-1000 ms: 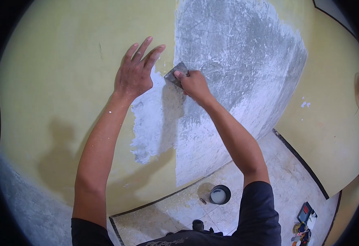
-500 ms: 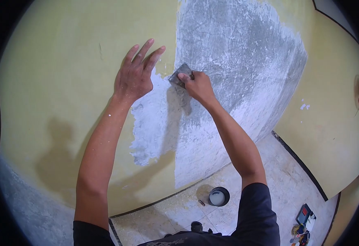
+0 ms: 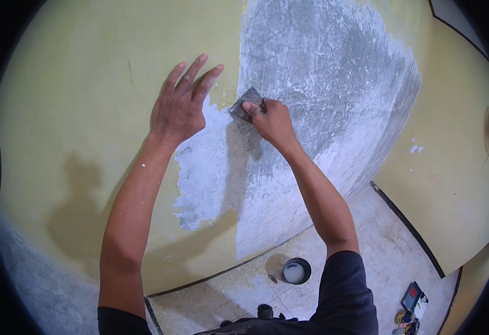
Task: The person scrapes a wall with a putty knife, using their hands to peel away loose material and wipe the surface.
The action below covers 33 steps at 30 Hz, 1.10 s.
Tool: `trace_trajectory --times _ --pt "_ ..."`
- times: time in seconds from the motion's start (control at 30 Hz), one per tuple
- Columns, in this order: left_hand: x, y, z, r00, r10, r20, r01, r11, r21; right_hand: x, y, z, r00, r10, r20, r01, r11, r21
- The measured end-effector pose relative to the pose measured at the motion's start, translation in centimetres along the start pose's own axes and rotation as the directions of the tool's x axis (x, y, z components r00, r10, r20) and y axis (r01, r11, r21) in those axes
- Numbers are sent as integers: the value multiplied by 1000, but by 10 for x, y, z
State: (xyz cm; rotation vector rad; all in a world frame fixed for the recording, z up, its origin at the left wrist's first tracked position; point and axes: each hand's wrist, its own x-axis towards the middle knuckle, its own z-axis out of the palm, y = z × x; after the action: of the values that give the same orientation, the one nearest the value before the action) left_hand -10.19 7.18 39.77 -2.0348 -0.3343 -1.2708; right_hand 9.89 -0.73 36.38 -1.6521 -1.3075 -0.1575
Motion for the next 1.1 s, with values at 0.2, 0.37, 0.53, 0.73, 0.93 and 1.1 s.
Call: trace_trajectory --times 0.2,0.37,0.53,0.73,0.93,1.1 --pt "3 -1 -1 999 4 51 -10 992 126 8 -9 7 996 -52 -73 56 997 56" --pt "-2 0 -2 999 0 44 -4 997 81 -2 1 2 998 -49 -49 49 999 -5" --pt "0 1 -2 998 8 64 -15 994 112 -3 -9 -1 991 -78 -106 73 996 -49" --pt "0 1 0 1000 -5 3 5 1000 23 -2 3 5 988 -82 -133 79 997 -26" --pt "-2 3 0 999 -6 46 3 997 75 -10 5 11 981 -105 -165 112 993 30" --pt "0 3 1 998 5 59 -11 995 97 -2 -6 9 987 -63 -150 68 997 33"
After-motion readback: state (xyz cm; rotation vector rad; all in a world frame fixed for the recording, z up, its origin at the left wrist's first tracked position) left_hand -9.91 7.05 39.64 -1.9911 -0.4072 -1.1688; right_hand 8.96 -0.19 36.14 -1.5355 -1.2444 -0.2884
